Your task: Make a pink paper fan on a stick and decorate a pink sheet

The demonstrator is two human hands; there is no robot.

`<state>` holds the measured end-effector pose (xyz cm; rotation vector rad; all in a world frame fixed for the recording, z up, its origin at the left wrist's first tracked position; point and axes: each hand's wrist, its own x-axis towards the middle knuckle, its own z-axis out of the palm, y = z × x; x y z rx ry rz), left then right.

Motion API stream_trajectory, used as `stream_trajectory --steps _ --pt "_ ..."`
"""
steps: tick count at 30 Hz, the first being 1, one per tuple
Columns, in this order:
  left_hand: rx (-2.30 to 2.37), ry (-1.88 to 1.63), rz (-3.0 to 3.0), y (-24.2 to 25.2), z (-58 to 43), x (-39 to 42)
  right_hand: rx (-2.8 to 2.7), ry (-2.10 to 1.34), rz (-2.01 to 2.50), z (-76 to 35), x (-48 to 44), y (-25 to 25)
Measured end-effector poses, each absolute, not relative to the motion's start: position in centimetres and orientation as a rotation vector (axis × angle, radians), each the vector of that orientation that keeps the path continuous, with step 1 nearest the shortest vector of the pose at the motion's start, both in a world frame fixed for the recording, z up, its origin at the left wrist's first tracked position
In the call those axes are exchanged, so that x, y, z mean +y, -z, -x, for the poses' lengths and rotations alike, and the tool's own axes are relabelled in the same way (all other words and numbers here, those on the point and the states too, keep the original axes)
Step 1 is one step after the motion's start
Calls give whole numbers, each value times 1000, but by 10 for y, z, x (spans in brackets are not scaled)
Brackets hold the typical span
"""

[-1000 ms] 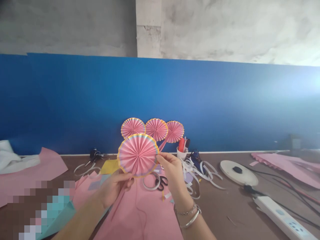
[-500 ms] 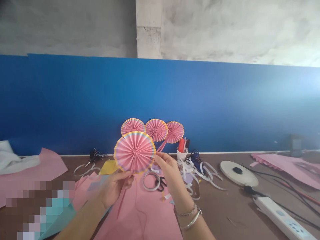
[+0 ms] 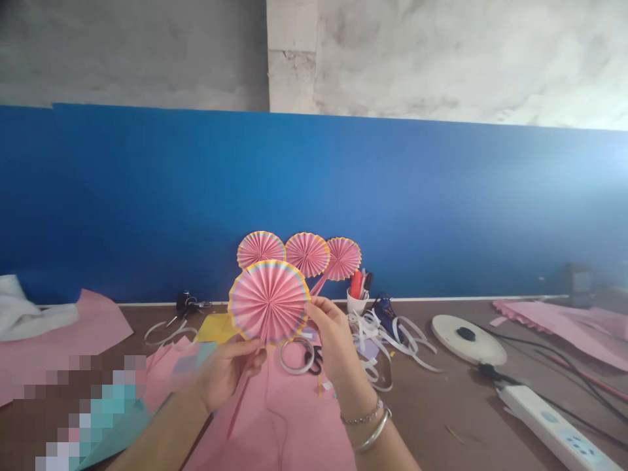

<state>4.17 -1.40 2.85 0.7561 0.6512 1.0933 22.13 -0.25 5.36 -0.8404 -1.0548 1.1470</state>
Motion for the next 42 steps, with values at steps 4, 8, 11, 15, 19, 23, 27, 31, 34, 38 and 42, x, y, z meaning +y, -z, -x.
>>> stream_trajectory --steps 4,8,11,15,19,23,27,31,34,38,42 --pt "631 -1129 -705 -27 -43 -14 -1098 -1270 884 -214 -5 -52" --pt "609 -1142 -674 -28 -47 -16 -1154 -1401 801 -203 -10 -52" --pt "603 -1141 -648 -30 -50 -19 -1209 -1385 803 -193 -13 -50" --pt "616 -1157 -654 -29 -50 -20 -1222 -1358 813 -191 -14 -50" --pt "658 -1146 -747 -26 -48 -17 -1169 -1333 744 -208 -9 -55" --pt "685 -1114 -844 -26 -49 -17 -1115 -1228 783 -224 -5 -59" --pt "696 -1016 -917 -29 -48 -19 -1071 -1155 820 -231 -3 -62" --pt "729 -832 -957 -27 -43 -19 -1007 -1113 868 -233 -5 -64" --pt "751 -753 -993 -27 -40 -17 -1028 -1104 900 -235 -6 -66" --pt "802 -760 -1022 -32 -35 -14 -1097 -1060 957 -240 -8 -71" --pt "850 -731 -1081 -29 -32 -12 -1224 -967 1098 -245 -7 -71"
